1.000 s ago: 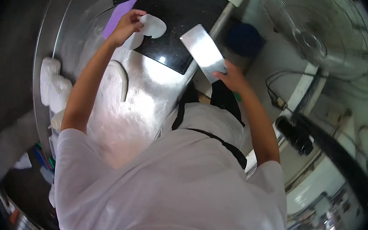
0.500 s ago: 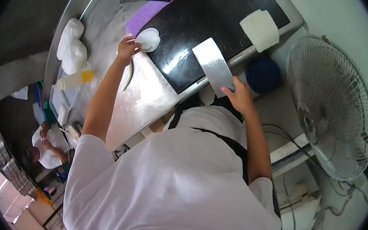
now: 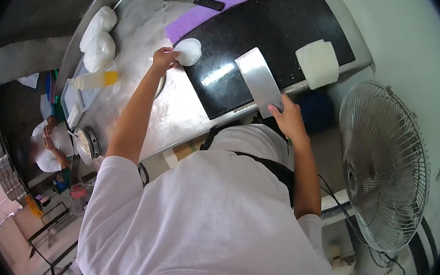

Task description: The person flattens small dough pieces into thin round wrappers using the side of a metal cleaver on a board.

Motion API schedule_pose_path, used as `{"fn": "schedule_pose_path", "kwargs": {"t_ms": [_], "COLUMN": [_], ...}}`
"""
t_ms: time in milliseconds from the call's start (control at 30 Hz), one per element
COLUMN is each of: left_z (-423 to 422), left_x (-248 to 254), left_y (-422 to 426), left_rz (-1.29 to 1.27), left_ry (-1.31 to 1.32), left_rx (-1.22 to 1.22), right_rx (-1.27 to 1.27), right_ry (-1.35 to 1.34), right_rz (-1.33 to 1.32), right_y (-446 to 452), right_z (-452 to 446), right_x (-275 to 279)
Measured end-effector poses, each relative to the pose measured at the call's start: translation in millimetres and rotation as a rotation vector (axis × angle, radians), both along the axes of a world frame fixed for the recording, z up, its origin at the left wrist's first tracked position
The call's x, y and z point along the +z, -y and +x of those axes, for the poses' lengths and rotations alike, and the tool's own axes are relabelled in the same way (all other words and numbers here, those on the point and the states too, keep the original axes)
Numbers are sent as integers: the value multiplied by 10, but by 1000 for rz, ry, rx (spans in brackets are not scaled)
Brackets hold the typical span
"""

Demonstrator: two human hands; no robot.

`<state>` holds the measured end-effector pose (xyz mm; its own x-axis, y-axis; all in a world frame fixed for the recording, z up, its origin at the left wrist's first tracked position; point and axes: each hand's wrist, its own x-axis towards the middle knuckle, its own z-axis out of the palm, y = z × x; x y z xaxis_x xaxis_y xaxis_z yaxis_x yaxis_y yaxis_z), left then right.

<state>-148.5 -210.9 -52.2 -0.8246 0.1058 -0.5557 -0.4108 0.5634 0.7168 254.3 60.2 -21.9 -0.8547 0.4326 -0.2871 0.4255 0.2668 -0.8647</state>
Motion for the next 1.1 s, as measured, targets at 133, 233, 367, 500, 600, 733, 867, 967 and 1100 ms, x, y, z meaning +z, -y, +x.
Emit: {"fn": "schedule_pose_path", "kwargs": {"t_ms": [133, 233, 367, 500, 600, 733, 867, 967, 1100], "left_z": [172, 242, 588, 967, 1140, 1191, 1074, 875, 647], "left_x": [155, -26, 7, -176, 120, 16, 0, -95, -122], "left_y": [-26, 230, 1087, 1971, 2009, 2364, 2504, 2612, 2652], "left_rz": [77, 120, -402, -221, -388, -109, -154, -133, -73], "left_ry": [22, -201, -921, -528, -926, -614, -826, -919, -974], "left_rx": [190, 259, -139, -159, -401, -196, -382, -494, -641], "right_rx": [48, 107, 168, 389, 542, 624, 660, 699, 642], "right_ry": [83, 114, -74, 36, 176, 8, 13, 134, 200], "right_rz": [12, 4, 96, -8, 9, 47, 47, 198, 340], "right_y": [-103, -136, 10, 310, 792, 1611, 2276, 2566, 2887], "right_z": [-75, -132, -282, -674, -1134, -1550, -1822, -1897, -1854], "right_x": [190, 131, 42, 185, 440, 268, 409, 337, 470]}}
